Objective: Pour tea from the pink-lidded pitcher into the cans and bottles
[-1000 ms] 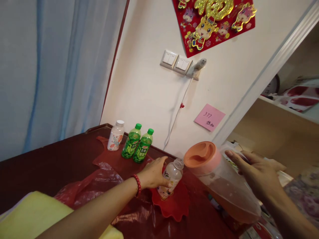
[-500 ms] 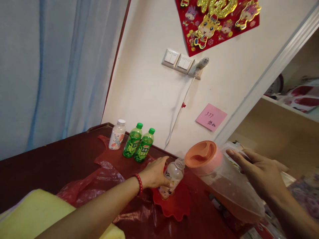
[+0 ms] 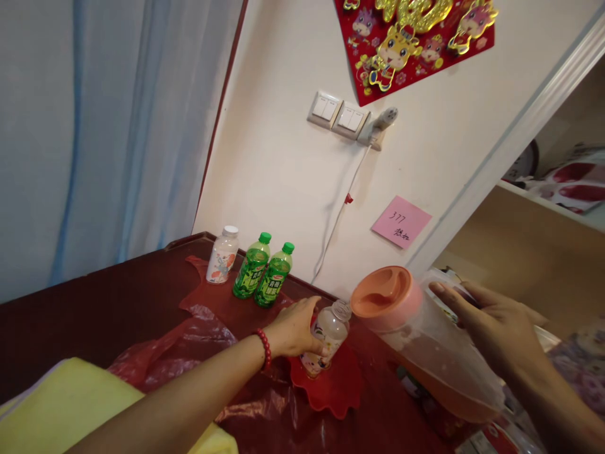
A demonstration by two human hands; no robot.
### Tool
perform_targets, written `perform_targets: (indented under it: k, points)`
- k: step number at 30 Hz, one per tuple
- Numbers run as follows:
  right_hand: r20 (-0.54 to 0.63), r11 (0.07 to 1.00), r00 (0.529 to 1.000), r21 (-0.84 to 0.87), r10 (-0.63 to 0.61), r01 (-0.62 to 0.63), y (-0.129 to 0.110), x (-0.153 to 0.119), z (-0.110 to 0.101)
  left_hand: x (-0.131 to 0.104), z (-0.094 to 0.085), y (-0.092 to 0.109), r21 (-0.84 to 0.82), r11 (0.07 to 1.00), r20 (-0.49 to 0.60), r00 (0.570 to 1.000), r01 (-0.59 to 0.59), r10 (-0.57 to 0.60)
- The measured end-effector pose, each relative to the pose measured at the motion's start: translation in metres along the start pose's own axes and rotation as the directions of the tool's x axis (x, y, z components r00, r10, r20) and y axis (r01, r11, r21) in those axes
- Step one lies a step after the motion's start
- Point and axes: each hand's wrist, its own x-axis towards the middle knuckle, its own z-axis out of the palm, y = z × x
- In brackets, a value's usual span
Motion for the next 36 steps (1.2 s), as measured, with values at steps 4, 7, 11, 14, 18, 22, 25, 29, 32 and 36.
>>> perform_targets:
  k: [4, 7, 11, 14, 18, 22, 25, 29, 32, 36]
  points:
    - [0.051, 0.994, 0.992, 0.003, 0.113, -0.113, -0.0027, -0.0002, -0.0017, 0.0006, 0.0008, -0.0012, -0.016, 1.000, -0.002, 1.000, -0.006, 0.006]
    - [0.067, 0.993, 0.991, 0.014, 0.119, -0.120, -0.0027, 0.0002, -0.0021, 0.0010, 0.0012, -0.0015, -0.020, 1.000, 0.008, 1.000, -0.002, 0.003]
    - [0.070, 0.991, 0.990, 0.040, 0.126, -0.129, 0.0007, 0.0006, -0.0017, 0.0017, 0.0018, -0.0025, -0.019, 1.000, 0.015, 1.000, 0.004, -0.003]
    - [0.069, 0.990, 0.990, 0.048, 0.126, -0.130, 0.0016, 0.0001, -0.0023, 0.0023, 0.0028, -0.0038, -0.016, 1.000, 0.009, 1.000, -0.003, 0.003]
    - [0.064, 0.992, 0.990, 0.018, 0.126, -0.127, -0.0018, -0.0012, -0.0048, 0.0025, 0.0034, -0.0042, -0.009, 1.000, 0.005, 1.000, -0.012, 0.012]
    - [0.072, 0.991, 0.988, -0.005, 0.135, -0.135, -0.0047, -0.0016, -0.0071, 0.0020, 0.0027, -0.0025, -0.007, 1.000, 0.008, 1.000, 0.004, -0.004]
    - [0.084, 0.990, 0.986, -0.004, 0.142, -0.142, -0.0052, -0.0017, -0.0071, 0.0022, 0.0026, -0.0027, -0.013, 1.000, 0.011, 1.000, 0.004, -0.004]
    - [0.064, 0.989, 0.987, 0.005, 0.148, -0.148, -0.0063, -0.0012, -0.0069, 0.0029, 0.0036, -0.0050, -0.018, 1.000, 0.004, 1.000, -0.012, 0.012]
    - [0.064, 0.989, 0.987, 0.005, 0.148, -0.149, -0.0052, 0.0004, -0.0075, 0.0028, 0.0039, -0.0056, -0.023, 1.000, 0.000, 1.000, -0.016, 0.016]
    - [0.099, 0.988, 0.983, 0.003, 0.155, -0.156, -0.0007, 0.0036, -0.0080, 0.0024, 0.0038, -0.0051, -0.027, 0.999, -0.002, 1.000, -0.023, 0.023]
